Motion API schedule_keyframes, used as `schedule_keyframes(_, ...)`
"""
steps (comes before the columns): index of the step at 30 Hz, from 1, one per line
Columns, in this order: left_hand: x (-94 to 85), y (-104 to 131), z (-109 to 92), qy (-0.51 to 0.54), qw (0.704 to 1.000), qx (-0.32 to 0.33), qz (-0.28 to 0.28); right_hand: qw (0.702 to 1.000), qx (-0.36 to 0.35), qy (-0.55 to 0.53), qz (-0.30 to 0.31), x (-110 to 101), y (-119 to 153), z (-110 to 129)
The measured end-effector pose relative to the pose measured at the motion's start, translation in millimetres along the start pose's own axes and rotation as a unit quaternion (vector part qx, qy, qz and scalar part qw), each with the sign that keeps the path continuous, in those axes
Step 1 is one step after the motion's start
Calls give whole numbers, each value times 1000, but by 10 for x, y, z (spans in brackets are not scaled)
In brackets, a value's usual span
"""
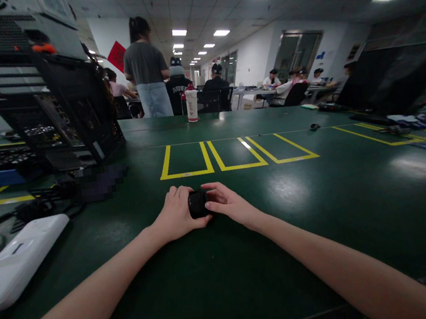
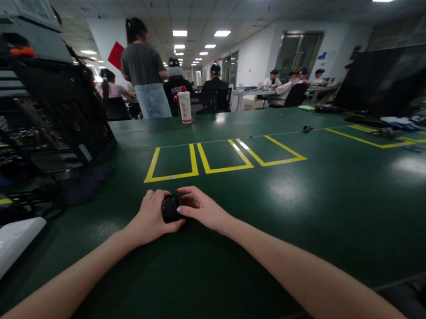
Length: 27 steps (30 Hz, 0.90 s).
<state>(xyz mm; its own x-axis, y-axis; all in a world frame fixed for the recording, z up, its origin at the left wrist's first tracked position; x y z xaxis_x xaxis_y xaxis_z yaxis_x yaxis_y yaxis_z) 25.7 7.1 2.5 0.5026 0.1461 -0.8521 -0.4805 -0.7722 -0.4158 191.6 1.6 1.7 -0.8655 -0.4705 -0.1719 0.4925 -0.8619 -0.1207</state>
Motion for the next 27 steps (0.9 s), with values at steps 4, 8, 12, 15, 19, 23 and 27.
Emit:
schedule_keyframes(4,-21,1,2,3,1000,0,5,1000,-3,3,20,-2,3,15)
schedule_keyframes(8,-46,4,-1,11,1000,-6,12,1000,-11,-4,17,15,3,26)
schedule_keyframes(12,-52,7,-5,25,999,-11,18,1000,-11,-2,-4,25,11,39)
schedule_keyframes(15,-51,5,-6,28,999,-15,17,1000,6,17,-8,21,18,44)
schedule_keyframes(19,-53,1,-7,28,999,-18,20,1000,19,19,-1,6,14,34)
schedule_keyframes(23,-51,6,-8,20,1000,-13,16,1000,3,-1,14,3,6,18)
schedule_keyframes(27,-44,7,-13,10,1000,-8,8,1000,-8,-20,5,8,3,15)
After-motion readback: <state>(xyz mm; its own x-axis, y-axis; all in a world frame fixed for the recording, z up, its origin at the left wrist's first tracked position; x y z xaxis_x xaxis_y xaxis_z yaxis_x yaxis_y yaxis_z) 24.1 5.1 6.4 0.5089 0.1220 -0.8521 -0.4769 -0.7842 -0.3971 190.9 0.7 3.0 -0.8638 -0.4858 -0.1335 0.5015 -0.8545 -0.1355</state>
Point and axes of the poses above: each hand's wrist, its own y-axis away from the middle knuckle, its own x-axis out of the palm, z = x × y, the point moved 2 cm from there along -y, towards the middle knuckle, and after that the axes turned 7 degrees about y, right-handed, at the moved point
